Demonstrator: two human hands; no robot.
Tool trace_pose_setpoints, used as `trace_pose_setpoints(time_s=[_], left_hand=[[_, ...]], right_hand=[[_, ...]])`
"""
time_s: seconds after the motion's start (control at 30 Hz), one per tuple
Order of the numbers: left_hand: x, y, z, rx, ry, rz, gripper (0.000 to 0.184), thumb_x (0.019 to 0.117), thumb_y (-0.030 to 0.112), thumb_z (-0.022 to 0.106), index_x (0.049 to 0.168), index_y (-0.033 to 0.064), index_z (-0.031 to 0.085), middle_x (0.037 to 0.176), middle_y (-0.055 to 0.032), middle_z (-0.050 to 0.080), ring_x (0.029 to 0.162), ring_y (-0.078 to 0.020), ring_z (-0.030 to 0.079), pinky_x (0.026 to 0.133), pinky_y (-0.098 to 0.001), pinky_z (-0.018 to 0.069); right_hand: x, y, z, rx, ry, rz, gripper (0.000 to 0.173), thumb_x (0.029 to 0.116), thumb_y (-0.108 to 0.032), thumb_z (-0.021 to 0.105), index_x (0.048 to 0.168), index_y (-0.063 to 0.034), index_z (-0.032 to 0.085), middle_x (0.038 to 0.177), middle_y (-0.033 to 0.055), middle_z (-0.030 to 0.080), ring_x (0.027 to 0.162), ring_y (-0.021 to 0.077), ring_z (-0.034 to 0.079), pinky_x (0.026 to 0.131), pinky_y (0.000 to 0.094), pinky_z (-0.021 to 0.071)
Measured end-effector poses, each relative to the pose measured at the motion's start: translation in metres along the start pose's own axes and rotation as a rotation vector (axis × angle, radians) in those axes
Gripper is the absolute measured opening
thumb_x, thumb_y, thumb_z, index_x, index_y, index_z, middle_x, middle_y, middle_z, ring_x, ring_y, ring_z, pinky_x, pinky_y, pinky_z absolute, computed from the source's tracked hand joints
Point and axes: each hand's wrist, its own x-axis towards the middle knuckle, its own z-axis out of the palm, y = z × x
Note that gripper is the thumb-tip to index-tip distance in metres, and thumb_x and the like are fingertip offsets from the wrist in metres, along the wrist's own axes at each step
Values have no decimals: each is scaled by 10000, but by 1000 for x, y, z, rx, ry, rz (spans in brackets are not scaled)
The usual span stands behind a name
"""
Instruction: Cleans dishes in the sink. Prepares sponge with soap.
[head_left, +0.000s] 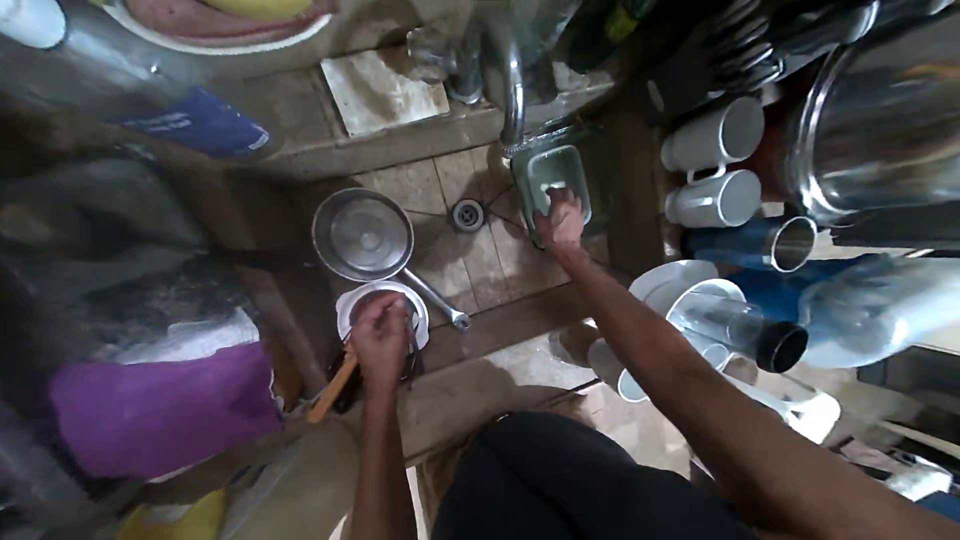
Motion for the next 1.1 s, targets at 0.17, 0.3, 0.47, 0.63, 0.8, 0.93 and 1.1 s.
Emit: trace_pose_setpoints(time_s=[0.17,0.3,0.47,0.63,0.8,0.93,1.1], left_hand=[[-1,10,11,-11,-25,-19,204,1048,165,591,1184,50,690,909,-50,711,612,-102,626,545,-280,557],[-2,15,17,-18,-26,-24,201,1045,153,591,1180,47,696,893,-40,704,604,-91,612,543,-261,543],[2,7,23,3,-55,-44,209,1048,169,595,1193,59,698,906,-52,712,618,-97,622,555,-275,547],[8,13,32,8,-110,-33,209,1051,192,594,1194,82,701,906,-42,707,606,-99,610,552,-279,543],[13,19,36,12,-157,-18,202,1056,180,586,1194,81,695,916,-49,710,604,-106,617,550,-279,549],[5,16,39,-12,-200,13,221,1062,194,572,1223,85,677,919,-68,710,600,-121,614,540,-292,547],[-14,5,24,-37,-202,-60,241,1059,242,586,1268,151,666,934,-83,719,571,-165,598,503,-318,526]], right_hand=[[3,33,16,-227,-204,29,460,909,-327,719,1283,-62,683,1353,222,621,1293,454,537,1057,702,374],[0,25,14,-308,-243,46,345,948,-297,630,1146,-23,703,1148,251,699,1082,464,668,849,671,515],[-8,25,-4,-73,-202,64,305,998,-285,565,1141,-51,699,1106,215,714,1049,430,685,845,664,525],[-8,51,-26,621,-121,70,275,1018,-159,562,1223,2,648,1115,148,707,1013,229,691,928,439,571],[-15,52,-57,1353,14,325,153,1061,-212,512,1103,-84,584,810,-3,620,693,113,622,699,314,581],[-26,60,-73,1836,114,454,263,1071,-274,399,1209,-90,526,969,92,638,837,229,653,767,462,588],[-68,27,-73,1832,-218,421,355,1067,-359,355,1277,-158,558,1198,66,671,1116,238,656,964,499,557]])
